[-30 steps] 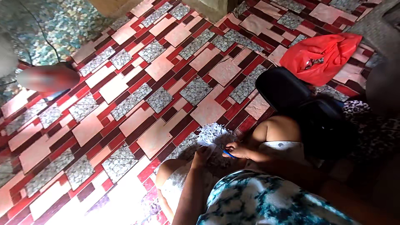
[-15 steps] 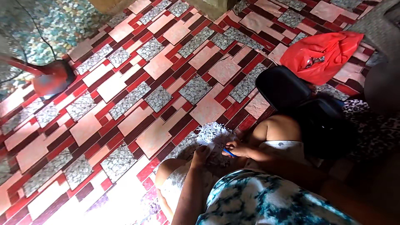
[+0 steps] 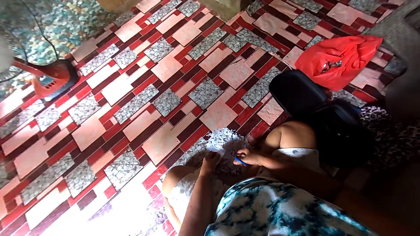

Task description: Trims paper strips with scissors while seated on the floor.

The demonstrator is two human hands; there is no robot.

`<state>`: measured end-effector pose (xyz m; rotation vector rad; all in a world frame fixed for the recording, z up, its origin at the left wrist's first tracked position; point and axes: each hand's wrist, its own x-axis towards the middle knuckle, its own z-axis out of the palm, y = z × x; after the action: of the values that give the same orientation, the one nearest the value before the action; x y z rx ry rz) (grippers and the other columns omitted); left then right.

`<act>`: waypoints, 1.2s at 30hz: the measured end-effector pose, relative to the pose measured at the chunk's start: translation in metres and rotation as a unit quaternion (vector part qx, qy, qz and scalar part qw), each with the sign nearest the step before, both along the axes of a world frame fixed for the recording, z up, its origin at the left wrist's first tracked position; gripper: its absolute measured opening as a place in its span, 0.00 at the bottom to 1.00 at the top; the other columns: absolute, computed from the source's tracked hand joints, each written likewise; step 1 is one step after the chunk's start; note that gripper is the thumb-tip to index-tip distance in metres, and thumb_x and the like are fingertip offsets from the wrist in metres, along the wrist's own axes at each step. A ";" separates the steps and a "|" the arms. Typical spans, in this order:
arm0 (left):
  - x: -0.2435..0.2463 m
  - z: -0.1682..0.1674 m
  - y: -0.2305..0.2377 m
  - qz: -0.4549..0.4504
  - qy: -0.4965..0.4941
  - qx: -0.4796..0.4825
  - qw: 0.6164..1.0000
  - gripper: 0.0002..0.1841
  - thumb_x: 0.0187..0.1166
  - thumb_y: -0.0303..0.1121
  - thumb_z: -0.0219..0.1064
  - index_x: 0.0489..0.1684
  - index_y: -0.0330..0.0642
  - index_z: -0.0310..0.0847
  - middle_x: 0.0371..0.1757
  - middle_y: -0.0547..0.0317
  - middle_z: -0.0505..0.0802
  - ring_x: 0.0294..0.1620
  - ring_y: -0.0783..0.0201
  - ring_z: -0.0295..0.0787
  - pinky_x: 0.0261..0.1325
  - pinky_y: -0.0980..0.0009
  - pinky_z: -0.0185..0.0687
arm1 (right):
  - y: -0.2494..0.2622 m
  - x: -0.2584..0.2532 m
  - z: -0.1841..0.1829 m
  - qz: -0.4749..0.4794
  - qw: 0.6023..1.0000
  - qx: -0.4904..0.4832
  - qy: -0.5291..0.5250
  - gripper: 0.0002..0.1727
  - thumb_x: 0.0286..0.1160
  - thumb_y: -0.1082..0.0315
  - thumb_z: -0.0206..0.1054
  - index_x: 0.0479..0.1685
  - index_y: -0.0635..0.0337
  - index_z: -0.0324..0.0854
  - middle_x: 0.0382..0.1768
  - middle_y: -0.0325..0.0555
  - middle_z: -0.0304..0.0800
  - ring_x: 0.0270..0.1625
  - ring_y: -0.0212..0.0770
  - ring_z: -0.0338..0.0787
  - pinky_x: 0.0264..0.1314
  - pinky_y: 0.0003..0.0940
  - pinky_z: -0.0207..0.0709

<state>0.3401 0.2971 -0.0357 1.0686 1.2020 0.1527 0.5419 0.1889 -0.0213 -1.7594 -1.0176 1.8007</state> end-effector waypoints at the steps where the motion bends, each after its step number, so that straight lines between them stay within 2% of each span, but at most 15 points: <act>1: 0.000 0.000 0.000 -0.006 -0.002 -0.004 1.000 0.10 0.89 0.29 0.60 0.55 0.29 0.79 0.32 0.52 0.92 0.22 0.68 0.86 0.25 0.74 0.82 | 0.000 0.000 0.000 -0.004 1.000 0.004 0.001 0.25 0.80 0.56 0.72 0.63 0.67 0.78 0.39 0.46 0.86 0.33 0.30 0.81 0.41 0.28 0.77; 6: 0.001 0.001 0.000 -0.021 -0.011 -0.017 1.000 0.10 0.89 0.30 0.61 0.54 0.30 0.79 0.33 0.52 0.92 0.22 0.68 0.86 0.24 0.75 0.82 | -0.001 0.000 -0.003 -0.013 1.000 0.018 0.011 0.23 0.79 0.58 0.73 0.61 0.68 0.80 0.35 0.44 0.86 0.30 0.27 0.81 0.37 0.25 0.77; 10: 0.001 0.003 0.000 -0.020 -0.013 -0.019 1.000 0.10 0.89 0.30 0.60 0.53 0.30 0.79 0.31 0.52 0.92 0.20 0.69 0.85 0.22 0.76 0.80 | -0.002 0.001 -0.008 -0.012 0.998 0.055 0.007 0.18 0.78 0.61 0.73 0.55 0.67 0.82 0.30 0.41 0.85 0.28 0.26 0.80 0.35 0.23 0.76; 14: 0.001 0.004 -0.001 -0.016 -0.014 -0.020 1.000 0.09 0.89 0.29 0.60 0.52 0.30 0.80 0.31 0.53 0.92 0.20 0.69 0.85 0.23 0.76 0.80 | -0.002 0.001 -0.005 -0.008 0.998 0.057 -0.006 0.18 0.80 0.64 0.72 0.60 0.70 0.81 0.35 0.45 0.88 0.29 0.28 0.82 0.38 0.25 0.79; 16: 0.001 0.003 0.000 -0.008 -0.017 -0.020 1.000 0.09 0.90 0.29 0.59 0.51 0.30 0.80 0.31 0.52 0.92 0.20 0.69 0.85 0.22 0.76 0.80 | -0.001 0.001 -0.005 -0.024 0.999 0.032 0.003 0.20 0.80 0.62 0.71 0.61 0.69 0.80 0.33 0.43 0.87 0.29 0.28 0.83 0.38 0.24 0.79; 19: 0.002 0.004 0.000 0.011 -0.012 -0.024 1.000 0.09 0.90 0.29 0.58 0.53 0.29 0.79 0.30 0.52 0.92 0.19 0.68 0.85 0.21 0.76 0.80 | 0.001 0.000 0.000 -0.028 0.999 -0.024 0.021 0.22 0.82 0.55 0.70 0.63 0.64 0.77 0.33 0.40 0.85 0.28 0.27 0.79 0.32 0.24 0.72; 21: 0.002 0.003 0.000 0.013 -0.011 -0.021 1.000 0.09 0.90 0.28 0.58 0.54 0.29 0.78 0.30 0.52 0.92 0.19 0.68 0.85 0.21 0.75 0.80 | 0.001 0.000 0.001 -0.017 0.999 -0.028 0.017 0.23 0.82 0.53 0.70 0.62 0.63 0.78 0.34 0.40 0.86 0.28 0.27 0.79 0.31 0.24 0.70; 25: 0.002 0.002 -0.001 -0.009 -0.015 -0.011 1.000 0.10 0.89 0.28 0.60 0.55 0.29 0.78 0.32 0.52 0.92 0.23 0.68 0.86 0.27 0.74 0.83 | -0.001 -0.001 0.000 -0.005 1.000 -0.008 0.023 0.24 0.81 0.55 0.71 0.64 0.66 0.78 0.36 0.43 0.86 0.30 0.28 0.80 0.35 0.26 0.74; 32: 0.002 0.004 -0.001 -0.023 -0.021 -0.021 0.999 0.10 0.89 0.30 0.60 0.52 0.30 0.79 0.32 0.53 0.92 0.21 0.69 0.86 0.25 0.75 0.82 | -0.001 -0.001 -0.002 -0.010 0.999 0.035 0.022 0.20 0.80 0.60 0.72 0.58 0.68 0.81 0.33 0.41 0.85 0.28 0.26 0.81 0.35 0.23 0.77; 36: 0.001 0.001 0.001 -0.025 -0.022 -0.023 0.999 0.10 0.89 0.30 0.61 0.53 0.30 0.80 0.32 0.53 0.93 0.21 0.69 0.86 0.24 0.76 0.82 | -0.001 0.000 -0.003 0.000 0.999 0.047 -0.002 0.18 0.80 0.64 0.72 0.60 0.69 0.81 0.34 0.44 0.88 0.29 0.27 0.82 0.38 0.23 0.79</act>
<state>0.3410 0.2976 -0.0345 1.0496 1.1346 0.1096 0.5423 0.1877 -0.0247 -1.7071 -1.0852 1.7199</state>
